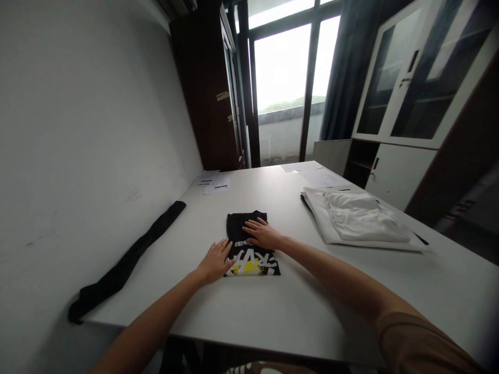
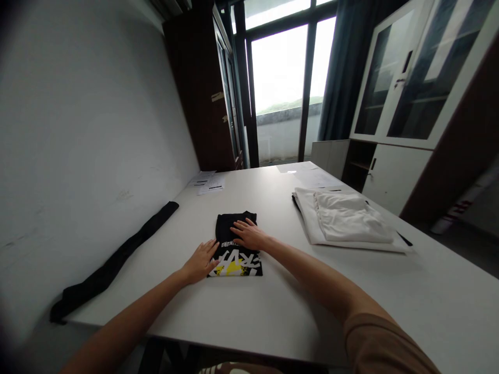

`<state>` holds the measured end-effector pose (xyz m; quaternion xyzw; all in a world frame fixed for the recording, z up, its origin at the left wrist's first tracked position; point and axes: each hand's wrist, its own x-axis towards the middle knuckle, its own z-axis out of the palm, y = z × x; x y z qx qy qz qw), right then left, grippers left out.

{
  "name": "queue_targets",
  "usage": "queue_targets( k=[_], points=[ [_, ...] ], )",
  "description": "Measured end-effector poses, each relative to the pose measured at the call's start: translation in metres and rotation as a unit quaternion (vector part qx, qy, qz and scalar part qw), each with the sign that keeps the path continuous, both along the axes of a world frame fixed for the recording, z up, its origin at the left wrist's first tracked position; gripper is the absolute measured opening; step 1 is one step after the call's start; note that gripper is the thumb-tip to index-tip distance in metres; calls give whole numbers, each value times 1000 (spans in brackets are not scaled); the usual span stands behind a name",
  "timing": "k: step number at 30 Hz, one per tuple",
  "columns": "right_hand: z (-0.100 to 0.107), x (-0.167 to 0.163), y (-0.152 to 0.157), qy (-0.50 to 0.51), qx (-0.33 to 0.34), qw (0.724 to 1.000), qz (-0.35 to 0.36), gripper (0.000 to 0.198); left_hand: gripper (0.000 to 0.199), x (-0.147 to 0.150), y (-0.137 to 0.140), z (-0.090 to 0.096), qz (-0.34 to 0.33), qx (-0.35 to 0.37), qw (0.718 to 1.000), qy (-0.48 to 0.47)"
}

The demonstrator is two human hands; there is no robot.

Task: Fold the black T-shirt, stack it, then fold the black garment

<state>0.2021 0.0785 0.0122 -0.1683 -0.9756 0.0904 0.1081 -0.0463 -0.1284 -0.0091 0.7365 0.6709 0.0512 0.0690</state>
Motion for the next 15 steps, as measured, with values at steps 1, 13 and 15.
queue_targets(
  k=[1,13,15],
  points=[
    [-1,-6,-1,5,-7,999,34,62,80,-2,-5,0,-13,-4,1000,-1],
    [-10,-28,56,-29,-41,990,-135,66,68,-3,-25,6,-19,65,996,-61],
    [-11,-22,60,-24,-34,989,-145,66,63,-3,-21,9,-8,83,994,-77]
  ],
)
